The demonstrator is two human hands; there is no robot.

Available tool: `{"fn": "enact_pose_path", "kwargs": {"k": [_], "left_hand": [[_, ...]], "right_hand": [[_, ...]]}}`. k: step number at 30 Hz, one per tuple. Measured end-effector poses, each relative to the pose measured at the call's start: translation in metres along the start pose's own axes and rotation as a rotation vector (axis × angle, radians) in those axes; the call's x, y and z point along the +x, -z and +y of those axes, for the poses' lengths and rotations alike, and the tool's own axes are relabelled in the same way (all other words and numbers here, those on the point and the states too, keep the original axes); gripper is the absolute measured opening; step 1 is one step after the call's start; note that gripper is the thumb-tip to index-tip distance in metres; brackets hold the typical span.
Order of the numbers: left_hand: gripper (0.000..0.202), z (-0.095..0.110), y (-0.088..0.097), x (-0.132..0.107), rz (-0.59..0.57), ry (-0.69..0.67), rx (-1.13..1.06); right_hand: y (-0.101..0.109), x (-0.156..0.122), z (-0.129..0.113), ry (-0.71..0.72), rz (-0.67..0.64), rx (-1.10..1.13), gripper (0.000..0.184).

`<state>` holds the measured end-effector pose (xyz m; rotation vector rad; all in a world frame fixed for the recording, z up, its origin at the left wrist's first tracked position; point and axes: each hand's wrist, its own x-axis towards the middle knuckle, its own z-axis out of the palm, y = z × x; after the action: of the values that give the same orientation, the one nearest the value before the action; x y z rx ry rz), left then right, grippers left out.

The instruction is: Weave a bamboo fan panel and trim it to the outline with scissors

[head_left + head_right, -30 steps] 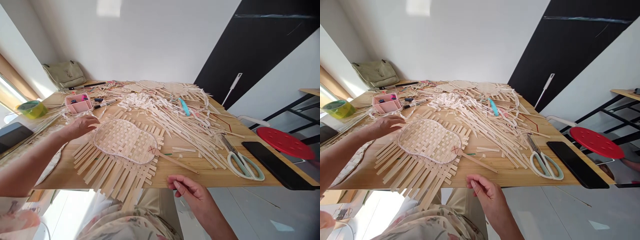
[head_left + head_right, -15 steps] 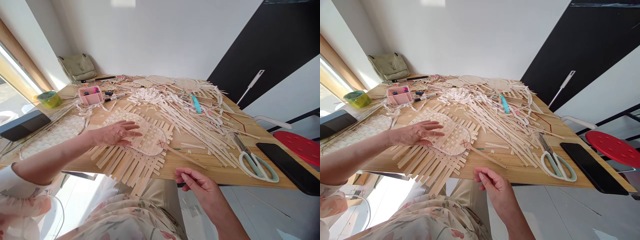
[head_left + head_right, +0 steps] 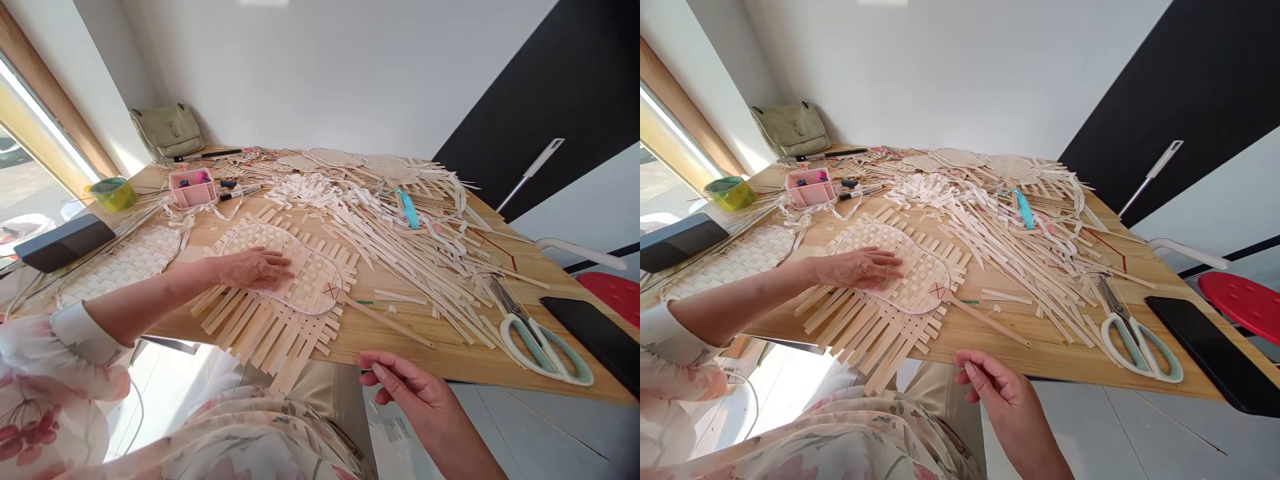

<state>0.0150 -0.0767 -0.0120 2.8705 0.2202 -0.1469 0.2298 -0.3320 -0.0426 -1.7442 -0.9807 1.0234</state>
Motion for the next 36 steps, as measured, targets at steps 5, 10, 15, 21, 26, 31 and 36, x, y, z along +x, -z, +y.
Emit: {"fn": "enact_pose_path", "kwargs": {"k": [5,10,15,21,26,31,36], "left_hand": [[0.041,-0.004,-0.005,-0.002,0.052,-0.035,0.033],[0.042,-0.007,-0.01,-0.003,0.062,-0.029,0.082],[0.042,-0.007,-0.012,-0.004,0.076,-0.017,0.073],[0.041,-0.009,-0.018,-0.004,0.118,-0.027,0.084],[0.041,-0.01,-0.02,-0.004,0.107,-0.033,0.111],[0.041,-0.009,-0.02,-0.004,0.108,-0.017,0.141],[0.042,-0.01,-0.021,-0.003,0.064,-0.002,0.132]], "right_hand": [[0.013,0.007,-0.013,0.013,0.045,-0.003,0.037],[0.038,0.044,-0.023,0.054,0.107,-0.106,0.032],[0.043,0.08,-0.041,-0.06,0.011,-0.153,0.027],[0.033,0.094,-0.065,-0.206,0.03,0.057,0.012],[0.032,0.101,-0.073,-0.325,-0.084,0.154,0.016],[0.033,0.108,-0.078,-0.388,-0.086,0.014,0.016],[0.034,0.097,-0.08,-0.233,-0.021,-0.02,0.011]]}}
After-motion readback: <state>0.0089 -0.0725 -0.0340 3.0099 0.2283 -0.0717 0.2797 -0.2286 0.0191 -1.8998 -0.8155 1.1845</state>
